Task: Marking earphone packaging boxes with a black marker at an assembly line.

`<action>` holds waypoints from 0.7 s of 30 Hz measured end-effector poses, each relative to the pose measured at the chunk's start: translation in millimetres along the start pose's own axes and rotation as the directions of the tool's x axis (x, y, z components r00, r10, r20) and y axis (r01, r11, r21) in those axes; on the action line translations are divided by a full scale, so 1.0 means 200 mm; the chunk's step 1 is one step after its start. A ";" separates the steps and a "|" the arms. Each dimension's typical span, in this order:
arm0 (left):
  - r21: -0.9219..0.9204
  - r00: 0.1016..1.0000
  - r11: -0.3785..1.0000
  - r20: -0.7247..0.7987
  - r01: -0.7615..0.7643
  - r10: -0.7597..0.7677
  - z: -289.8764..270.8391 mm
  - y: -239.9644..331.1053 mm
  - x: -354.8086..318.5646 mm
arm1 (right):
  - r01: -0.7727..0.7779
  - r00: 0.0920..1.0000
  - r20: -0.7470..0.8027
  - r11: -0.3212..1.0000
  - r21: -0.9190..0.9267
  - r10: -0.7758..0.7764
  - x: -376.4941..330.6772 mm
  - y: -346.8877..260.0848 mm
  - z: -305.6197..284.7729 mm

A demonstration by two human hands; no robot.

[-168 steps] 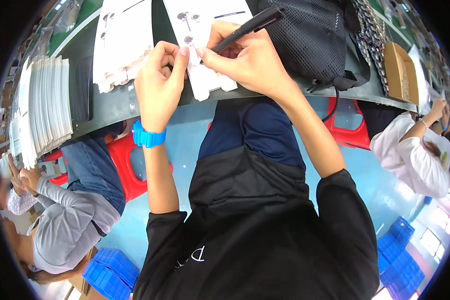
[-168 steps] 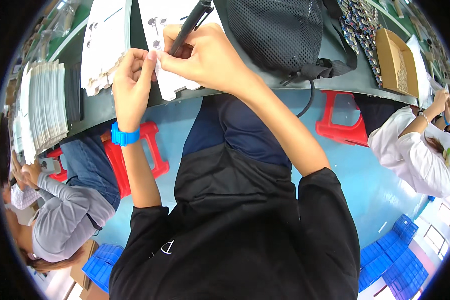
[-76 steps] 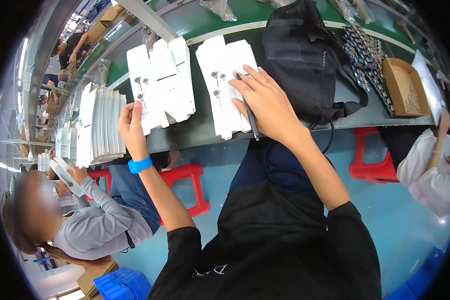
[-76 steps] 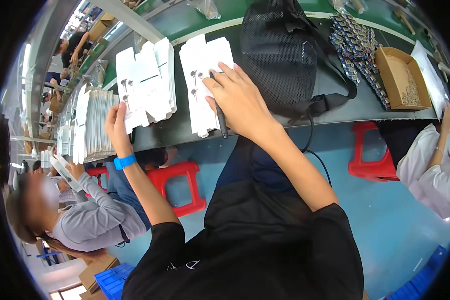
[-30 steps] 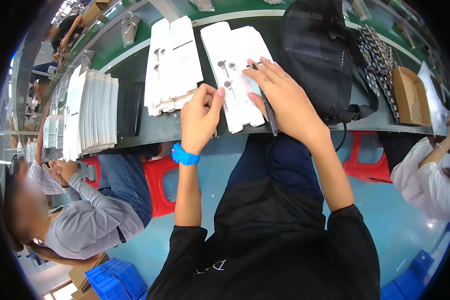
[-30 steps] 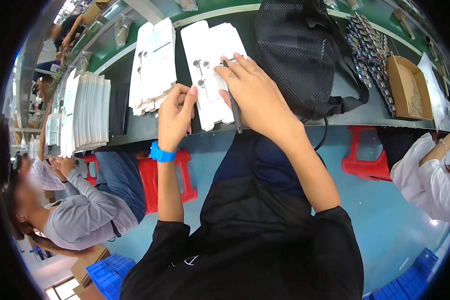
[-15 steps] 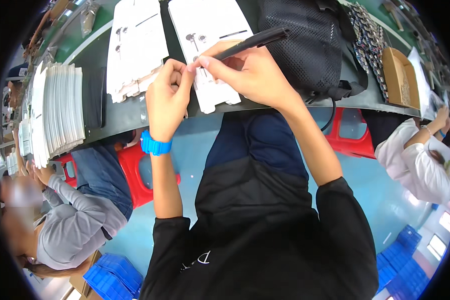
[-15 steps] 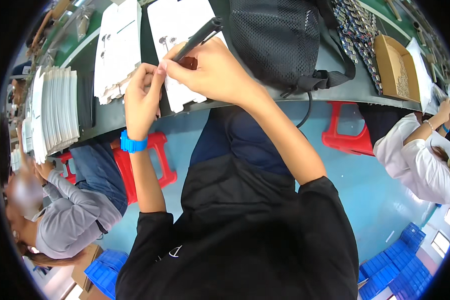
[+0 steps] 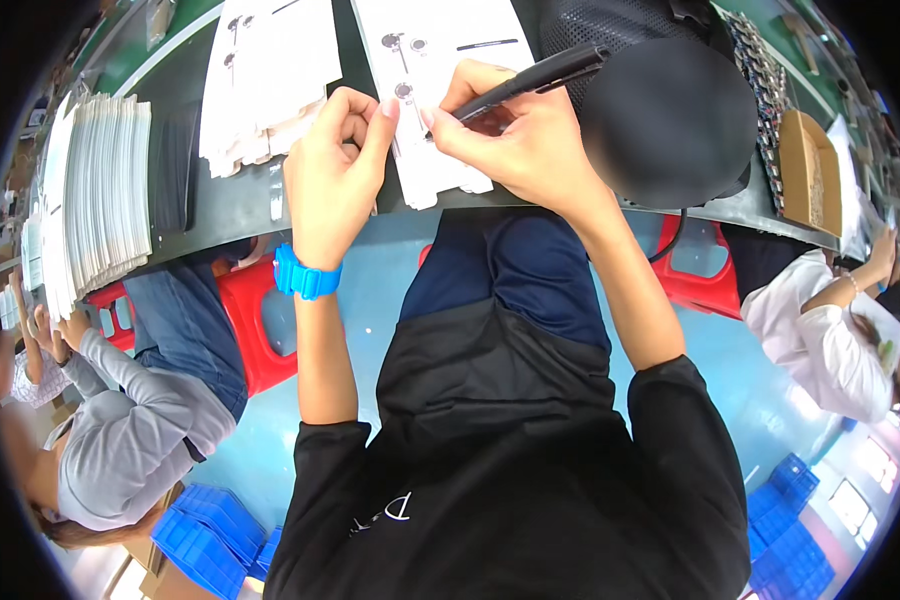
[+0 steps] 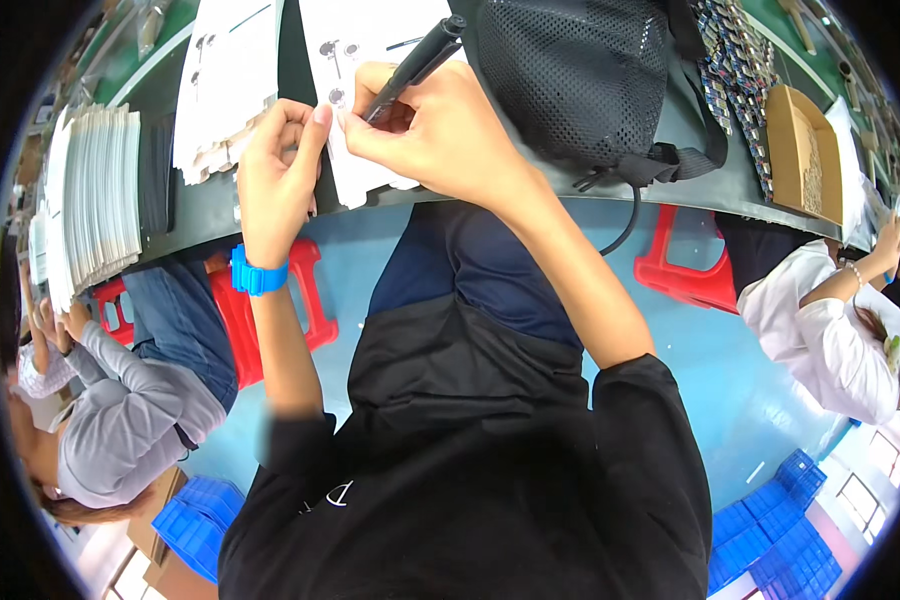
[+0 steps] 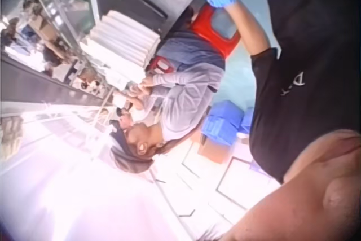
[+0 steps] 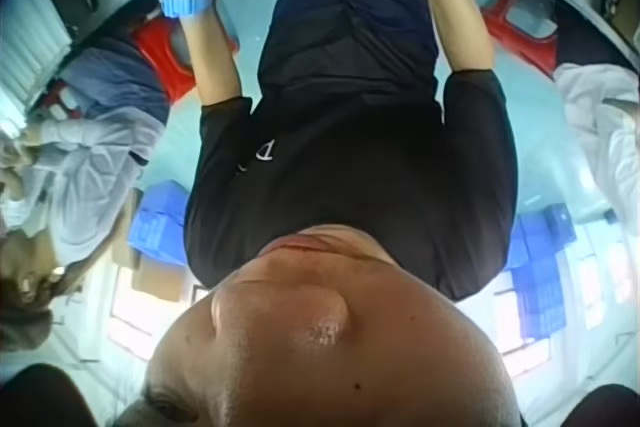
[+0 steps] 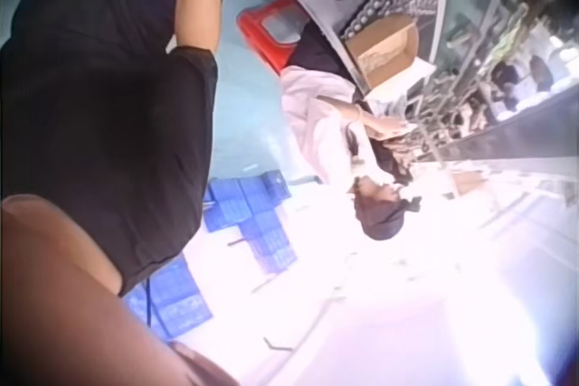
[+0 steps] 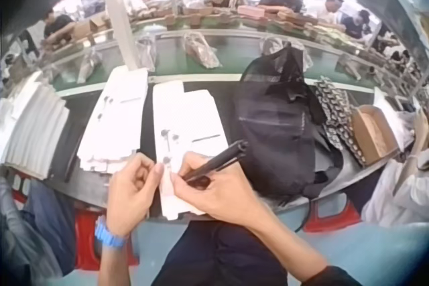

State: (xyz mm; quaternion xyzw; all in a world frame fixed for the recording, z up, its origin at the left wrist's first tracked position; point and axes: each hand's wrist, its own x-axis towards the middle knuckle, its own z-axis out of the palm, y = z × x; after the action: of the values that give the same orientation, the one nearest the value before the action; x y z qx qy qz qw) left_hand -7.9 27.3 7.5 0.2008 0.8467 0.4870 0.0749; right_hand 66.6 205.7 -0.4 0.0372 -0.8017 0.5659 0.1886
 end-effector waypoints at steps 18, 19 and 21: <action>0.021 0.999 0.999 -0.021 -0.047 0.048 0.01 -0.03 0.01 | 0.014 1.000 0.020 1.000 -0.023 -0.013 0.00 0.00 0.00; 0.029 0.998 0.998 -0.024 -0.052 0.052 0.01 -0.04 0.01 | 0.010 1.000 0.028 0.999 -0.031 -0.009 0.00 -0.01 0.00; 0.038 0.998 0.998 -0.028 -0.056 0.057 0.01 -0.04 0.01 | 0.022 0.999 0.025 0.999 -0.030 -0.021 0.00 -0.01 0.01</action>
State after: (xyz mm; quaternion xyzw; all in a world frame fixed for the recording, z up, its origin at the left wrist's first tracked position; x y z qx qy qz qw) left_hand -11.0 25.7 -0.4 0.2192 0.8505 0.4761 0.0451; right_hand 65.9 204.0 0.3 0.0499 -0.8122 0.5509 0.1852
